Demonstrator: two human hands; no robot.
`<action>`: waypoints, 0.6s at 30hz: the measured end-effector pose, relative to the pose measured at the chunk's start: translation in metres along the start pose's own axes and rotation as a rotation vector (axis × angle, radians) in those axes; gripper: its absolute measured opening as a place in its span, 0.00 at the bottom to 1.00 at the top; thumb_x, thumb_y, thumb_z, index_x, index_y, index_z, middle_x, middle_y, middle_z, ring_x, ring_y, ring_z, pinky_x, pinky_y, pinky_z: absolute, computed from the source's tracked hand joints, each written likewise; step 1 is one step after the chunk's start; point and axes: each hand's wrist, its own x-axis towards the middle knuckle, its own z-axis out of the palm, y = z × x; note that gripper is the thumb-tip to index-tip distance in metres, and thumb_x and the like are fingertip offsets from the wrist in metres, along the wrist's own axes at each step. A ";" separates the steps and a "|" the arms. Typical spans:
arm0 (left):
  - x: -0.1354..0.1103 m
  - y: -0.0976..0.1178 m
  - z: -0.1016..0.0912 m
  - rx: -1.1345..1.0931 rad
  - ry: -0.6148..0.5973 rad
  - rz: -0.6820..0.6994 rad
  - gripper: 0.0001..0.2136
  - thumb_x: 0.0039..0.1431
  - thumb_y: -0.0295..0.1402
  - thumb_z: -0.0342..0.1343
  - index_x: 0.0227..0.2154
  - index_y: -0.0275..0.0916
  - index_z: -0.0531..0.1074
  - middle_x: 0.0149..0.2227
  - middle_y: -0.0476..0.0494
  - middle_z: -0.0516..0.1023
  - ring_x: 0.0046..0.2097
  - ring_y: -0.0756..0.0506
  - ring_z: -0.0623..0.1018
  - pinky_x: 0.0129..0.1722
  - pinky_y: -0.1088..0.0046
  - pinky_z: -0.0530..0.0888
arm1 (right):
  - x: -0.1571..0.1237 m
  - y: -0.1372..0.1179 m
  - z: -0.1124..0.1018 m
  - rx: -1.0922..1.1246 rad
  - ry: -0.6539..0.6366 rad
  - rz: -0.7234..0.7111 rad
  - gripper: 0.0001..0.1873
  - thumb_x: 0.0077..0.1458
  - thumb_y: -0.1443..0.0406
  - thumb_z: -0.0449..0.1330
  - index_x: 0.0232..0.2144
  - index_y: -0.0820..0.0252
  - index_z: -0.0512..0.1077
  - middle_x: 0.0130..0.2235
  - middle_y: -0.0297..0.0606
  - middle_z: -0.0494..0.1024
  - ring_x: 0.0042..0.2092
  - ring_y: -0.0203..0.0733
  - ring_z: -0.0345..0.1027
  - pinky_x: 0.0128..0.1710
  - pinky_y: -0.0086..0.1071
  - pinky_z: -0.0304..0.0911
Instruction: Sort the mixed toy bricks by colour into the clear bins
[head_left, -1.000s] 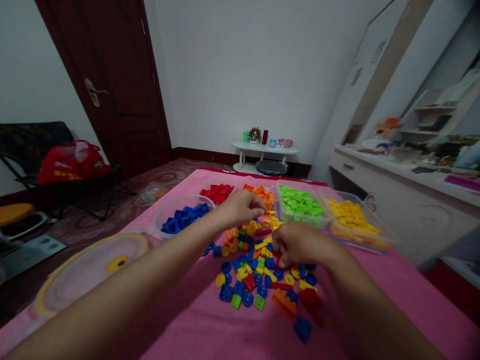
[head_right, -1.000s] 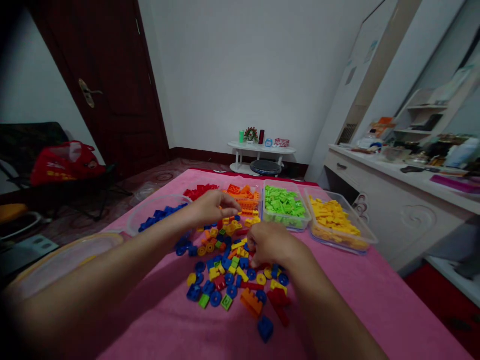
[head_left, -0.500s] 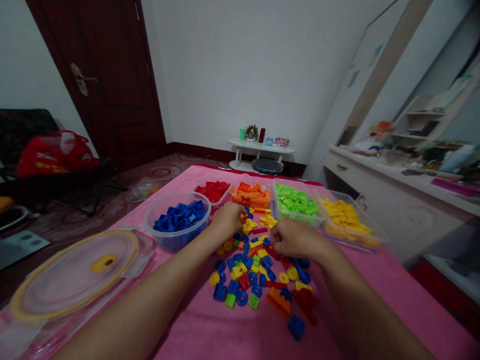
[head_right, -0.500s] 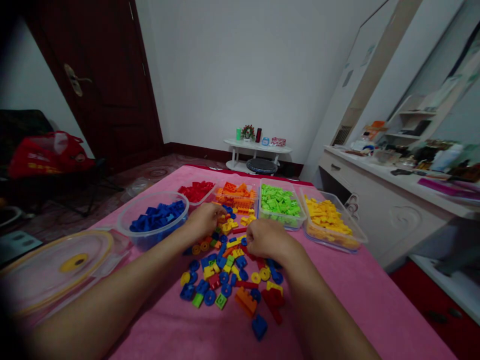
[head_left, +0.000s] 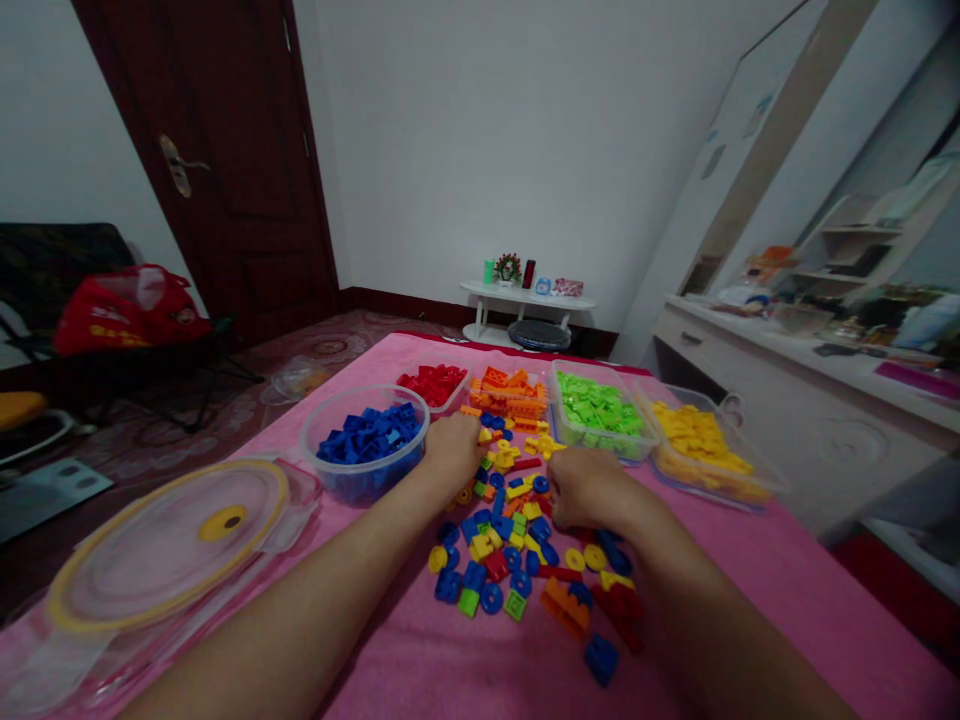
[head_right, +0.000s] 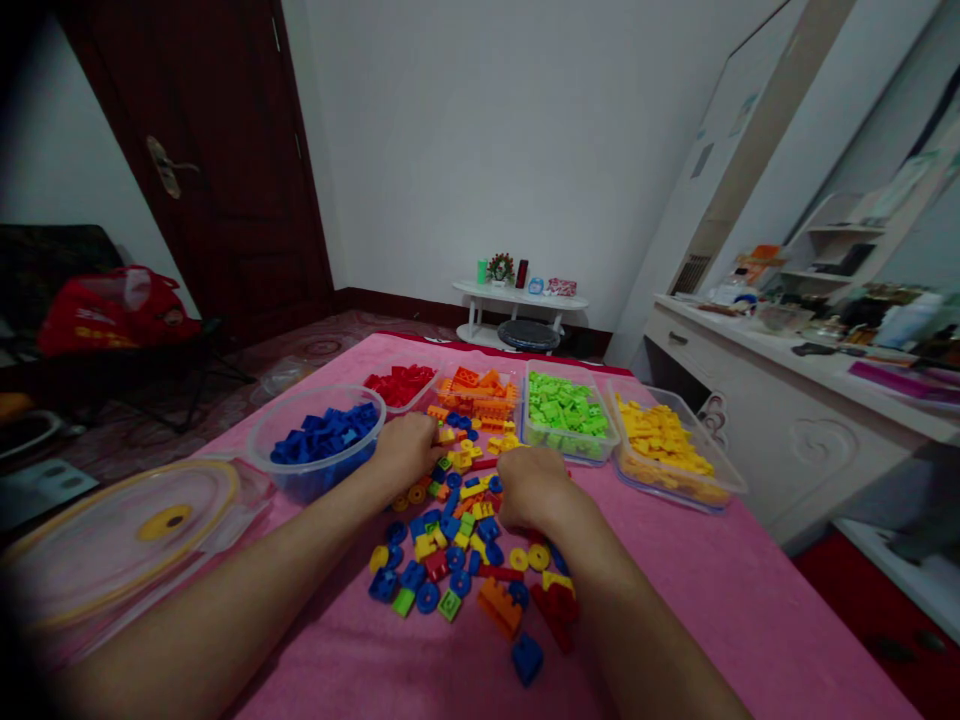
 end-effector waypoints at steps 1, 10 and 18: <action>-0.001 0.001 -0.001 -0.012 0.001 0.009 0.13 0.57 0.38 0.54 0.39 0.34 0.74 0.41 0.30 0.76 0.44 0.35 0.77 0.41 0.63 0.72 | 0.000 0.004 -0.003 -0.002 -0.006 0.004 0.11 0.36 0.67 0.63 0.28 0.59 0.78 0.31 0.44 0.79 0.36 0.47 0.72 0.31 0.31 0.61; 0.001 0.004 0.004 -0.108 -0.020 0.064 0.09 0.53 0.27 0.53 0.35 0.41 0.76 0.39 0.38 0.78 0.42 0.39 0.78 0.39 0.66 0.71 | 0.032 0.011 0.019 0.067 0.304 -0.036 0.14 0.52 0.65 0.57 0.41 0.51 0.77 0.44 0.41 0.76 0.45 0.45 0.70 0.39 0.32 0.59; 0.008 0.008 0.009 -0.512 0.017 0.090 0.14 0.44 0.24 0.56 0.37 0.39 0.75 0.30 0.46 0.77 0.34 0.46 0.75 0.34 0.72 0.70 | 0.036 0.022 0.020 0.080 0.233 -0.023 0.10 0.50 0.63 0.58 0.34 0.54 0.77 0.38 0.39 0.77 0.40 0.43 0.70 0.33 0.30 0.56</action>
